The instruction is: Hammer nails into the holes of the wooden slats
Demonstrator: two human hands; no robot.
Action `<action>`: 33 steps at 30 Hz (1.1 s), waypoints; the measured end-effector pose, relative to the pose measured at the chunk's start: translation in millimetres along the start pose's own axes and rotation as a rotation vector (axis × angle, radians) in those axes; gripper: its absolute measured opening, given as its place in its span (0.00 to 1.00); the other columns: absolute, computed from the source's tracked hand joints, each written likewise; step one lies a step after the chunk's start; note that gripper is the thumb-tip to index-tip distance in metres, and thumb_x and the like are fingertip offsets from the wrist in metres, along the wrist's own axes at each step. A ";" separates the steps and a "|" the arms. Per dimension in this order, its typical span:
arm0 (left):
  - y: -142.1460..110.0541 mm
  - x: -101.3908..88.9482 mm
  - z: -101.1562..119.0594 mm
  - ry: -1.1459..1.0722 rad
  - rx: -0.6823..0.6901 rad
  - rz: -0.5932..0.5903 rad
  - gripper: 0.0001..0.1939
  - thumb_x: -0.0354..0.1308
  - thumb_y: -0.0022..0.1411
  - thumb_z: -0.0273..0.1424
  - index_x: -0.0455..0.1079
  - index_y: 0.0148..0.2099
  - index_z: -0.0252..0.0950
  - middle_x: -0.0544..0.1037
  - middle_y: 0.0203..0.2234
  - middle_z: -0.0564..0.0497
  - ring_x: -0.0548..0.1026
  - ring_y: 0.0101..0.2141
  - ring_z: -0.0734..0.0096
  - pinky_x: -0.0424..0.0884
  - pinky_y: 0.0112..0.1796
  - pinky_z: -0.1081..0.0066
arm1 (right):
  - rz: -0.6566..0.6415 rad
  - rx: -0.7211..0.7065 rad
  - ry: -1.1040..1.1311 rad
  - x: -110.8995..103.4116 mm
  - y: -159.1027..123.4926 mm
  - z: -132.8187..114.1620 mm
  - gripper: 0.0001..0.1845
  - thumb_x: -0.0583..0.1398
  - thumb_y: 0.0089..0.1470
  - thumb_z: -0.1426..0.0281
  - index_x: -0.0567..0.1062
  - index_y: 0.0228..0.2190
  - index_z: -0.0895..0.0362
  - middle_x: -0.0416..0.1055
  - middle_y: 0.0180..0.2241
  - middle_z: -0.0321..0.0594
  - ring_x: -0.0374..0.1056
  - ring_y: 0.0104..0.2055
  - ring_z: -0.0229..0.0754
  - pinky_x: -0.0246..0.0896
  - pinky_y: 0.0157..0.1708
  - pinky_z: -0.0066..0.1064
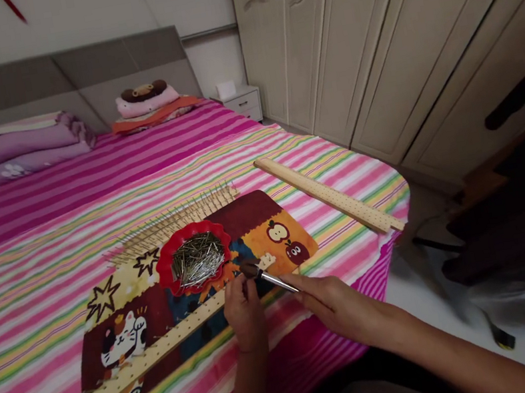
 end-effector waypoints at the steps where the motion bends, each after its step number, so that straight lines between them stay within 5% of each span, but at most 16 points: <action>1: 0.2 0.0 -0.3 -0.011 0.003 0.006 0.09 0.51 0.57 0.34 0.71 0.32 0.38 0.74 0.28 0.50 0.72 0.33 0.68 0.67 0.38 0.70 | 0.030 0.007 0.015 -3.6 -1.8 1.4 0.23 0.50 0.60 0.69 0.68 0.56 0.50 0.76 0.36 0.40 0.71 0.40 0.45 0.66 0.43 0.37; 4: 0.1 1.5 -2.1 -0.043 -0.004 0.018 0.09 0.52 0.57 0.35 0.72 0.33 0.39 0.75 0.29 0.50 0.72 0.34 0.68 0.67 0.39 0.69 | 0.190 0.076 0.120 -20.1 -5.5 17.3 0.24 0.54 0.58 0.66 0.69 0.55 0.53 0.70 0.23 0.36 0.66 0.24 0.39 0.66 0.27 0.30; 7: -1.7 1.8 -3.2 -0.057 -0.024 0.011 0.09 0.52 0.57 0.35 0.72 0.35 0.39 0.75 0.29 0.51 0.72 0.33 0.68 0.68 0.38 0.69 | 0.364 0.273 0.350 -31.5 -7.6 58.2 0.26 0.57 0.53 0.63 0.70 0.54 0.55 0.61 0.17 0.30 0.55 0.15 0.33 0.53 0.13 0.24; 10: -1.4 -10.0 1.8 -0.042 -0.004 0.014 0.10 0.51 0.58 0.35 0.72 0.37 0.39 0.75 0.29 0.50 0.72 0.32 0.69 0.68 0.37 0.69 | 0.476 0.501 0.613 -28.0 -12.8 104.5 0.30 0.58 0.49 0.62 0.66 0.55 0.54 0.60 0.17 0.28 0.51 0.12 0.30 0.41 0.08 0.19; 13: 11.1 -38.3 11.0 0.060 0.064 0.045 0.11 0.51 0.59 0.36 0.72 0.36 0.39 0.75 0.31 0.49 0.72 0.34 0.67 0.67 0.39 0.69 | 0.509 0.584 0.794 -20.2 -16.8 130.8 0.30 0.60 0.47 0.63 0.65 0.54 0.53 0.59 0.17 0.26 0.49 0.11 0.29 0.37 0.08 0.16; 17: 55.3 -68.5 9.1 0.402 0.059 -0.010 0.12 0.50 0.58 0.33 0.75 0.37 0.38 0.77 0.34 0.45 0.73 0.37 0.62 0.67 0.40 0.66 | 0.508 0.586 0.856 -17.3 -19.8 142.0 0.28 0.59 0.48 0.64 0.66 0.52 0.52 0.60 0.16 0.26 0.50 0.11 0.28 0.37 0.08 0.15; 21: 95.2 -52.8 -13.4 0.801 -0.041 -0.373 0.12 0.53 0.51 0.27 0.77 0.34 0.39 0.79 0.34 0.41 0.75 0.37 0.54 0.67 0.39 0.61 | 0.500 0.579 0.886 -16.5 -19.5 143.9 0.28 0.60 0.48 0.64 0.65 0.52 0.52 0.59 0.17 0.26 0.49 0.11 0.28 0.38 0.08 0.15; 24: 105.4 -42.3 -27.8 0.913 -0.136 -0.529 0.11 0.53 0.49 0.27 0.77 0.32 0.40 0.80 0.34 0.40 0.76 0.38 0.51 0.66 0.38 0.60 | 0.500 0.581 0.886 -16.0 -19.5 146.2 0.29 0.59 0.49 0.64 0.64 0.53 0.52 0.60 0.17 0.26 0.49 0.11 0.27 0.38 0.08 0.15; 28: 107.5 -36.6 -27.0 0.897 -0.050 -0.556 0.10 0.52 0.52 0.29 0.75 0.31 0.40 0.80 0.31 0.42 0.76 0.35 0.58 0.65 0.33 0.67 | 0.502 0.575 0.877 -15.6 -19.5 149.0 0.29 0.59 0.49 0.64 0.63 0.54 0.53 0.60 0.16 0.26 0.50 0.11 0.28 0.38 0.08 0.15; 33: 107.1 -54.0 -25.9 0.800 -0.028 -0.502 0.07 0.52 0.52 0.31 0.71 0.27 0.39 0.78 0.25 0.47 0.74 0.29 0.66 0.61 0.28 0.72 | 0.506 0.577 0.869 -15.6 -20.1 149.4 0.29 0.59 0.48 0.63 0.64 0.53 0.53 0.60 0.16 0.26 0.49 0.11 0.27 0.38 0.08 0.15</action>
Point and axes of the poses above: each hand's wrist, its own y-axis towards the middle knuckle, its own x-axis out of the palm, z = x × y, the point moved 9 cm from there along y, towards the middle knuckle
